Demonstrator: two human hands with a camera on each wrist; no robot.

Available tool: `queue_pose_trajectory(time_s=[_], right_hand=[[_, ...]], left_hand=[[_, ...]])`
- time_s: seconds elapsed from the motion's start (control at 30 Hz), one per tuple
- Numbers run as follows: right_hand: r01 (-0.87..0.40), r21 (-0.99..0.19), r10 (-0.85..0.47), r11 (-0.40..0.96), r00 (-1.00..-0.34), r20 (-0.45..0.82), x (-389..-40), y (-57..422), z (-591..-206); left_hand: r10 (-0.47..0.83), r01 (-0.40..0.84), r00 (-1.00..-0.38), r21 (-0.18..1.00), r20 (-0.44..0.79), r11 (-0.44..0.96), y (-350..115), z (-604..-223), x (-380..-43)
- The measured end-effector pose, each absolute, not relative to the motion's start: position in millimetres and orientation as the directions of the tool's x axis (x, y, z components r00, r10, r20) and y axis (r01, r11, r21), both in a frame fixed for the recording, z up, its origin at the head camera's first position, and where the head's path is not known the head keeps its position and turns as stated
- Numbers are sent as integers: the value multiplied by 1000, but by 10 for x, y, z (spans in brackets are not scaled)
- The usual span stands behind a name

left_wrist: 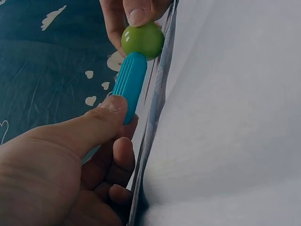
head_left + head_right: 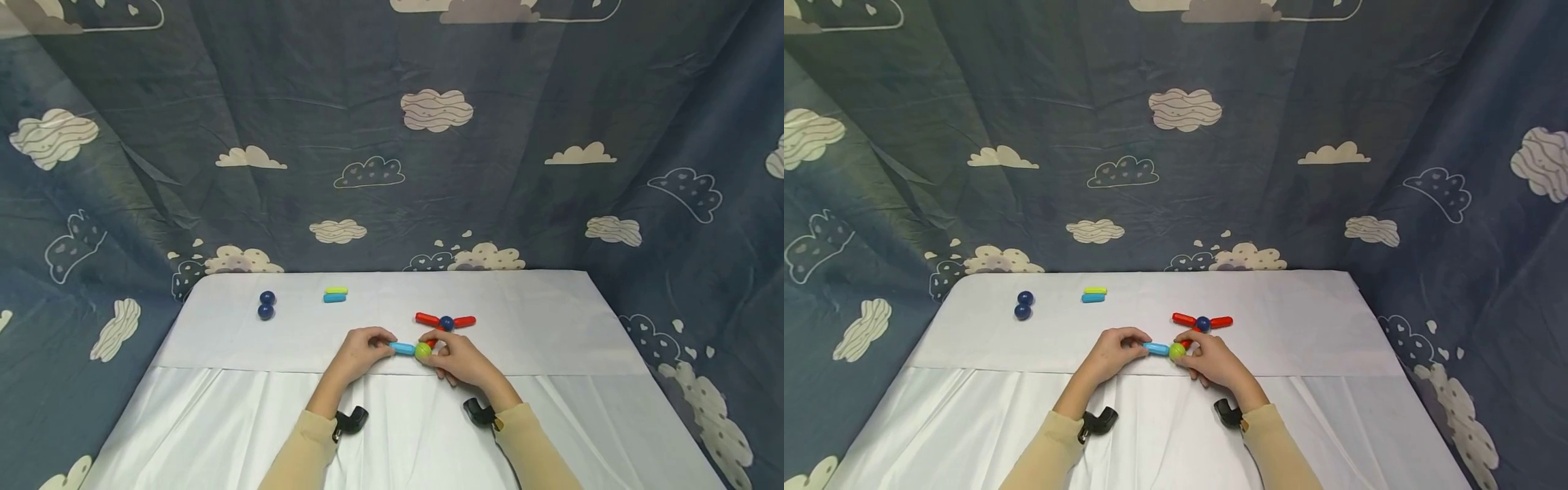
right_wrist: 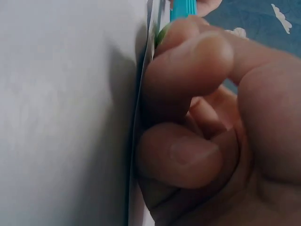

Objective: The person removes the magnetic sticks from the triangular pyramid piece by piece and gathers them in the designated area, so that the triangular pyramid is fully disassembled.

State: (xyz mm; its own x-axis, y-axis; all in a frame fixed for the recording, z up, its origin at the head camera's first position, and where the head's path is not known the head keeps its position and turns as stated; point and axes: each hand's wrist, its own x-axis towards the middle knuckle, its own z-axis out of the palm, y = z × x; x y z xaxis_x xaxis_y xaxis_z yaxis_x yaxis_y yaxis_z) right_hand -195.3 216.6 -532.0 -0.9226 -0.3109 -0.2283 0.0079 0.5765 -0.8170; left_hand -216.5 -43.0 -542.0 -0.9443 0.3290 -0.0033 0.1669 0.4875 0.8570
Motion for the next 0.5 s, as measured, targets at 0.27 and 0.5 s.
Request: queue_pose_trajectory(time_s=[0.27,0.5], right_hand=[[45,-806,-171,590,-969,-179,-1928,2052,-5305],[61,-806,-146,589,-973,-180,-1930,2038,-5300]], left_hand=[[363,187,-932,850,-5,492,-466,-5391,-2171],[383,181,-923,863,-16,472,-499,-5398,-2174]])
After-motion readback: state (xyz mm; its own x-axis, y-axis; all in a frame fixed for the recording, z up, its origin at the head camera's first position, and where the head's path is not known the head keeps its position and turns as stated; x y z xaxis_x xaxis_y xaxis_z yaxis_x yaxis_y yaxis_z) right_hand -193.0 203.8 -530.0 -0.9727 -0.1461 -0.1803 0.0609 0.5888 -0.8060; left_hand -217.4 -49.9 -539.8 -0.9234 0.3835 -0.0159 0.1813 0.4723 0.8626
